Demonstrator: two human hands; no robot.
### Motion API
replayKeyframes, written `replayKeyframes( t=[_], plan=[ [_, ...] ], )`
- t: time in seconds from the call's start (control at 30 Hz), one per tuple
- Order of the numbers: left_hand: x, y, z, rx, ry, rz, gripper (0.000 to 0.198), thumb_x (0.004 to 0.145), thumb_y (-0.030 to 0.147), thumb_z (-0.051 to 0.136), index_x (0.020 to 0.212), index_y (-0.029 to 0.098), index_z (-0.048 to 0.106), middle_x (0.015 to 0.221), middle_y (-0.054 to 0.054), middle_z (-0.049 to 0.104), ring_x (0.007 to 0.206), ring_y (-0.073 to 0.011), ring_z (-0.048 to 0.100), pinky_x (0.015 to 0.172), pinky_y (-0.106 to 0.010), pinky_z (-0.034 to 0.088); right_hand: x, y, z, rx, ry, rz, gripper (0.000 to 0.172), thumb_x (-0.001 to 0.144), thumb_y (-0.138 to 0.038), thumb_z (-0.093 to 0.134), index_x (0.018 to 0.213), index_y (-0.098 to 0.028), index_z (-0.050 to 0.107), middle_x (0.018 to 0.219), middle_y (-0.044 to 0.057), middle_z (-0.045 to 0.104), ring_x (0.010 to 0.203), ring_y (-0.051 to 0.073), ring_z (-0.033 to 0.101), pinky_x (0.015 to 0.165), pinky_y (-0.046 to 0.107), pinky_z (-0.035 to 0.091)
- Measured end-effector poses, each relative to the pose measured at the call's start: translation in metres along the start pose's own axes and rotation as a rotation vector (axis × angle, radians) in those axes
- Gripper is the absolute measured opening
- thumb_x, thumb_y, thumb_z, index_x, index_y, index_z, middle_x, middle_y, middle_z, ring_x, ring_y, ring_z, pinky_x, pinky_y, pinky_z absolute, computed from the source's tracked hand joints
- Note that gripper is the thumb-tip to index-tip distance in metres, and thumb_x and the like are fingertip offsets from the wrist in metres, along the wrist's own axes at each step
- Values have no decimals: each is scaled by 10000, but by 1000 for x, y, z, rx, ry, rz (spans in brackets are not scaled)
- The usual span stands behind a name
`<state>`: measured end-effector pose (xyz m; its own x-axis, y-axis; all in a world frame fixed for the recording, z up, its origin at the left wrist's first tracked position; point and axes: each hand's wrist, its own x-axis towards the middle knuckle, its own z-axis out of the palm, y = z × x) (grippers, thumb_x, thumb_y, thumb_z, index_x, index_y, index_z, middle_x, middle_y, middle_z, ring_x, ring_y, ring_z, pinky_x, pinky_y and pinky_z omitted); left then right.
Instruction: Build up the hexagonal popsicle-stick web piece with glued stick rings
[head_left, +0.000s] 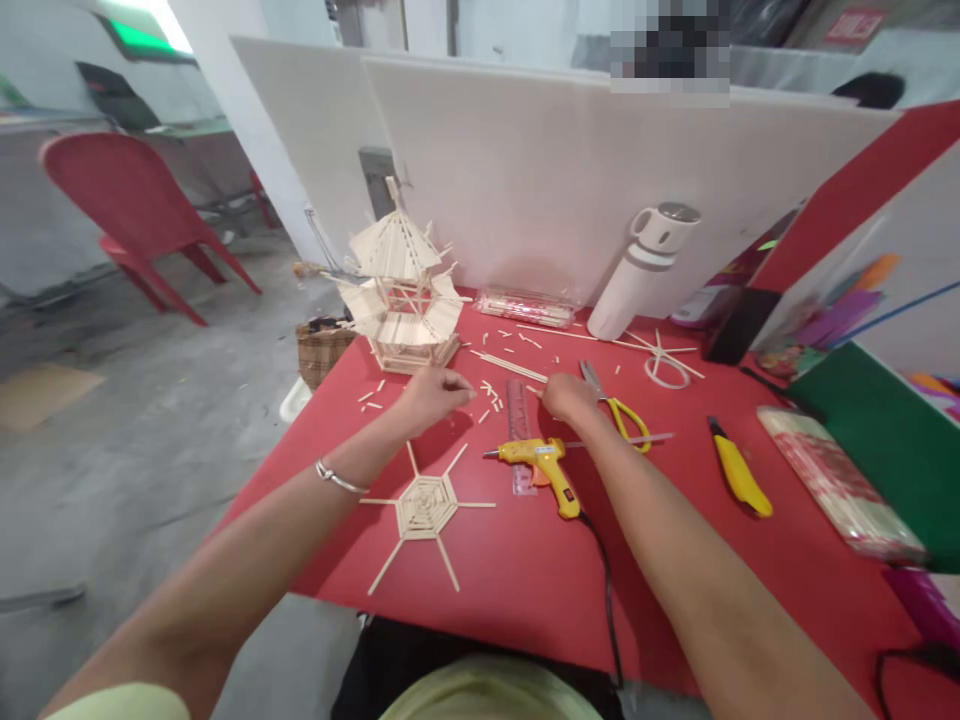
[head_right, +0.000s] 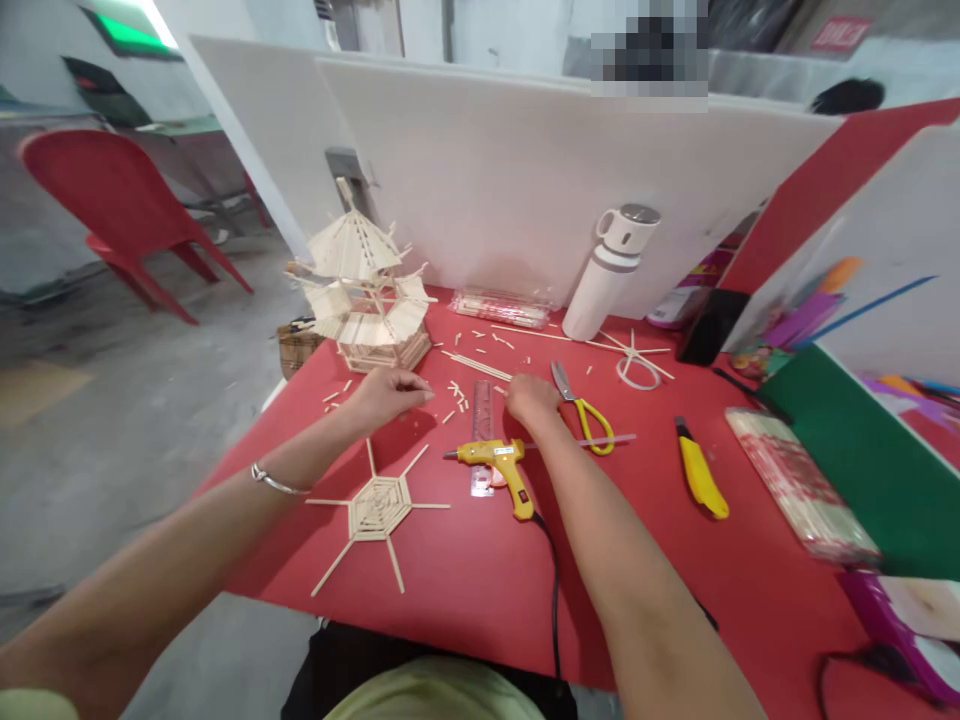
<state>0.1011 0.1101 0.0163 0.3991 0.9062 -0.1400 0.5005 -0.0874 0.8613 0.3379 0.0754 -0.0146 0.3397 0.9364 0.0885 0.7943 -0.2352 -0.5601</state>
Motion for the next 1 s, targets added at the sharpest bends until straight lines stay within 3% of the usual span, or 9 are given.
replayKeyframes(
  t=[0.1, 0.2, 0.3, 0.4, 0.5, 0.67, 0.77, 0.9, 1.0],
  plan=[
    [-17, -3, -4, -218, -3, -154, 115, 739, 182, 687, 637, 136, 665, 475, 58, 530, 391, -45, 386, 435, -200, 308, -7, -11, 1, -79, -132, 48, 367, 950, -386, 600, 1259, -191, 573, 1276, 89, 585, 1074, 212, 612, 904, 423, 538],
    [-35, -9, -8, -397, 27, -237, 153, 726, 234, 745, 648, 131, 664, 522, 41, 570, 383, -30, 372, 391, -188, 247, -34, -42, 0, -93, -204, -10, 325, 957, -398, 581, 1191, -172, 602, 1183, 74, 625, 1012, 200, 628, 874, 411, 538],
    [-52, -14, -13, -608, 41, -254, 197, 693, 293, 801, 724, 133, 691, 632, 9, 636, 410, -24, 395, 372, -179, 216, -73, -85, 10, -55, -219, -139, 242, 997, -352, 472, 928, -195, 643, 957, 50, 668, 917, 187, 620, 844, 346, 473],
    [-69, -23, -22, -730, 53, -256, 242, 645, 300, 842, 727, 129, 691, 608, 7, 613, 439, -28, 418, 374, -172, 217, -107, -118, 32, -22, -198, -198, 194, 981, -320, 476, 930, -197, 617, 979, 74, 654, 896, 193, 599, 760, 308, 425],
    [-85, -36, -32, -707, 75, -301, 240, 621, 278, 846, 718, 137, 677, 586, 18, 595, 451, -38, 437, 383, -175, 236, -129, -129, 48, 19, -198, -235, 194, 979, -308, 471, 916, -194, 615, 925, 60, 648, 859, 186, 595, 707, 286, 397],
    [-94, -60, -46, -387, -73, -350, 194, 630, 255, 795, 605, 130, 649, 448, 63, 468, 391, -26, 318, 386, -190, 190, -158, -104, 42, 67, -229, -354, 248, 990, -359, 461, 930, -240, 669, 919, 11, 657, 849, 152, 615, 715, 263, 402],
    [-90, -68, -49, -192, -170, -401, 165, 605, 211, 773, 550, 126, 641, 418, 56, 457, 382, -38, 324, 383, -199, 215, -178, -71, 36, 32, -103, -380, 258, 989, -383, 468, 941, -240, 678, 930, 22, 660, 892, 174, 618, 763, 282, 418],
    [-82, -63, -47, -86, -281, -440, 222, 614, 185, 747, 467, 140, 587, 388, 30, 480, 360, -61, 368, 371, -207, 260, -200, -35, 41, 2, -37, -385, 255, 996, -341, 464, 977, -209, 681, 931, 44, 654, 894, 183, 618, 794, 292, 434],
    [-79, -57, -46, -26, -348, -478, 273, 639, 198, 747, 442, 144, 565, 370, 23, 480, 337, -56, 358, 360, -198, 243, -212, -25, 49, 3, -18, -408, 243, 997, -311, 466, 987, -196, 681, 895, 42, 645, 853, 171, 617, 777, 278, 438]
  ],
)
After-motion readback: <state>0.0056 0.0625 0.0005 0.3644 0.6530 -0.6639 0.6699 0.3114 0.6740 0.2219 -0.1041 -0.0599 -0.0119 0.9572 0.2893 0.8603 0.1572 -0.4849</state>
